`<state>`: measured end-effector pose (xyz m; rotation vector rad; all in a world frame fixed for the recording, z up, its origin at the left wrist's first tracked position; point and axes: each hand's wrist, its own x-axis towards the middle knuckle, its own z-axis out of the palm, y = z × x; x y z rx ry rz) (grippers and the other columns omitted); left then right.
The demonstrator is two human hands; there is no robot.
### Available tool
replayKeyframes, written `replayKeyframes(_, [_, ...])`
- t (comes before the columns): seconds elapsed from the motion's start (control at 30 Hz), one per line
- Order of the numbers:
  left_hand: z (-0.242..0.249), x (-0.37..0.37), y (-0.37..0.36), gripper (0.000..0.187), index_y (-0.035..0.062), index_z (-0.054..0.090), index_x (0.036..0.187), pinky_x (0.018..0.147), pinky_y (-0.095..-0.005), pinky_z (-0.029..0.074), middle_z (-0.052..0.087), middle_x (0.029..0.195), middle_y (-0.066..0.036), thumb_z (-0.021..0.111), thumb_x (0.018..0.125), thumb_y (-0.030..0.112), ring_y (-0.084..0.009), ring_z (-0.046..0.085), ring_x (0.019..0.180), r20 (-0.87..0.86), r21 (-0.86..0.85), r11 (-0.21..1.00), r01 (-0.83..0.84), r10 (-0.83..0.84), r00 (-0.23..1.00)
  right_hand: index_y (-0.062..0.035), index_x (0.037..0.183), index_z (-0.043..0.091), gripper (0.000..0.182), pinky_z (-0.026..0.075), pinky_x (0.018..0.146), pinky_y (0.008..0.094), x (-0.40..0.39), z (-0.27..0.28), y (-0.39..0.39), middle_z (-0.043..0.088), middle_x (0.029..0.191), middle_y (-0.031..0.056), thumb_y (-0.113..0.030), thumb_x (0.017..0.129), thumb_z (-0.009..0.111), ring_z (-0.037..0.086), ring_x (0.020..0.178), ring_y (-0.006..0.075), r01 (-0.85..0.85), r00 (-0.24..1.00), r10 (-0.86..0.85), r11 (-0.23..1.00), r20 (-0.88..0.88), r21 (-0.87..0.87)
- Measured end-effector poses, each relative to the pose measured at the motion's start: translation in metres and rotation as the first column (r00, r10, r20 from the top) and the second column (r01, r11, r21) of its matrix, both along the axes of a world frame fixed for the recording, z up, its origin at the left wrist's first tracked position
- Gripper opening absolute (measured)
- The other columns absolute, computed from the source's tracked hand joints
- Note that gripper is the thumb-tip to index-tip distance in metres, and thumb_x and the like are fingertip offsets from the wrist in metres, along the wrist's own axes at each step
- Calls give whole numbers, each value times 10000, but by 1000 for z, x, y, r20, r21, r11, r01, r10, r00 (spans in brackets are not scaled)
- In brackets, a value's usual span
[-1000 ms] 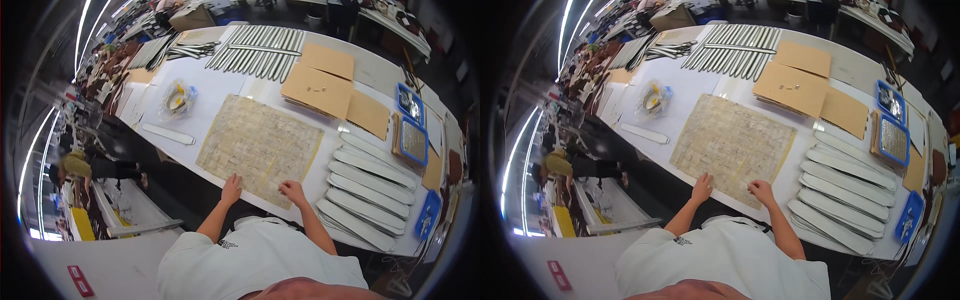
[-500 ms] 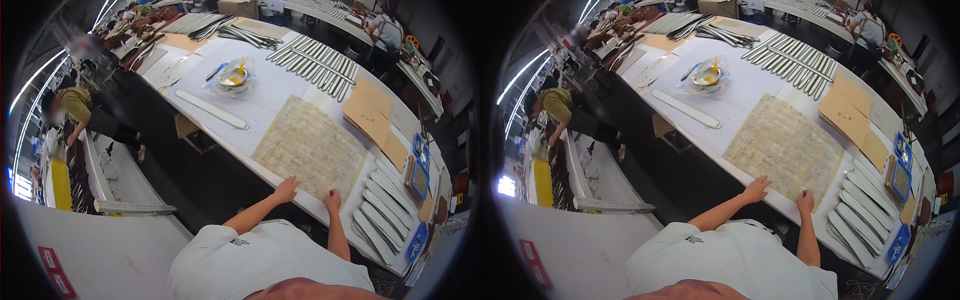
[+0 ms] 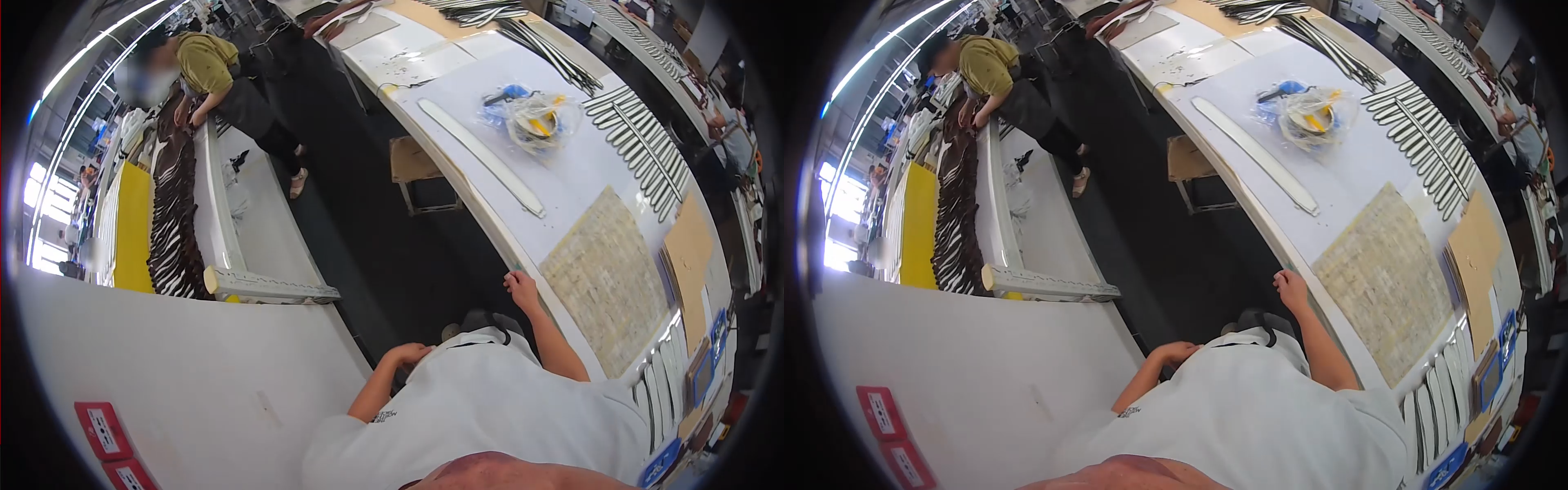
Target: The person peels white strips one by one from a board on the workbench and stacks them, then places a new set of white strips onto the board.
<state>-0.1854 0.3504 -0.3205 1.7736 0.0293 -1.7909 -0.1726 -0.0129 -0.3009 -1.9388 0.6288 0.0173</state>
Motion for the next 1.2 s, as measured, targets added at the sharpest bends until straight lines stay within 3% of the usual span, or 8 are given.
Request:
replayKeyframes(0.33, [-8, 25, 109, 266, 40, 620, 928, 615, -284, 478, 625, 765, -40, 617, 906, 304, -127, 579, 711, 151, -46, 621, -782, 778, 609, -24, 883, 676, 195, 524, 622, 290, 166, -45, 90, 689, 731, 78, -195, 839, 593, 653, 633, 148, -173, 947, 198, 978, -252, 116])
replayKeyframes(0.43, [-137, 61, 152, 293, 13, 612, 903, 660, -324, 489, 633, 756, -85, 639, 880, 304, -177, 598, 715, 441, -148, 651, -744, 717, 540, -36, 859, 687, 193, 538, 662, 315, 228, -70, 106, 698, 730, 86, -193, 822, 583, 680, 673, 184, -281, 914, 295, 956, -277, 90])
replayKeyframes(0.63, [-79, 212, 155, 298, -2, 624, 902, 678, -330, 481, 633, 764, -99, 662, 857, 290, -184, 594, 715, 748, -90, 764, -639, 475, 464, -12, 892, 671, 178, 525, 608, 306, 375, -79, 138, 685, 735, 86, -151, 824, 583, 651, 609, 168, -273, 954, 277, 961, -115, 50])
replayKeyframes(0.8, [-53, 316, 175, 284, 16, 631, 898, 644, -284, 463, 621, 768, -42, 677, 852, 293, -135, 555, 691, 459, -114, 690, -715, 675, 578, -31, 930, 657, 161, 508, 614, 311, 473, -54, 132, 664, 773, 117, -157, 849, 597, 648, 641, 176, 45, 984, -48, 999, 169, 21])
replayKeyframes(0.83, [-57, 332, 180, 286, 23, 639, 893, 625, -286, 463, 628, 774, -44, 681, 848, 303, -134, 560, 697, 442, -62, 761, -646, 601, 666, -32, 955, 653, 174, 503, 636, 309, 486, -60, 121, 662, 799, 122, -161, 862, 584, 654, 701, 187, 79, 959, -14, 973, 284, -218])
replayKeyframes(0.87, [-58, 354, 186, 288, 31, 647, 887, 606, -288, 464, 634, 780, -45, 685, 844, 313, -133, 566, 704, 426, -17, 811, -585, 535, 729, -25, 998, 643, 201, 501, 657, 309, 495, -59, 112, 655, 823, 120, -162, 868, 572, 653, 780, 193, 113, 960, -39, 960, 276, -256])
replayKeyframes(0.97, [-71, 402, 199, 310, 37, 664, 833, 524, -304, 472, 614, 668, -56, 689, 828, 346, -151, 567, 562, 409, -27, 834, -551, 512, 755, 2, 1023, 620, 203, 540, 643, 287, 519, -66, 93, 633, 951, 116, -138, 887, 565, 637, 828, 190, 317, 938, -346, 882, 22, 349])
replayKeyframes(1.2, [-127, 546, 244, 304, 48, 693, 894, 557, -364, 505, 673, 740, -85, 604, 862, 338, -227, 638, 627, 529, 208, 936, -285, 137, 837, 2, 968, 614, 165, 458, 502, 257, 539, -87, 128, 638, 760, 93, -107, 890, 517, 580, 613, 140, 227, 961, -202, 966, -187, 123])
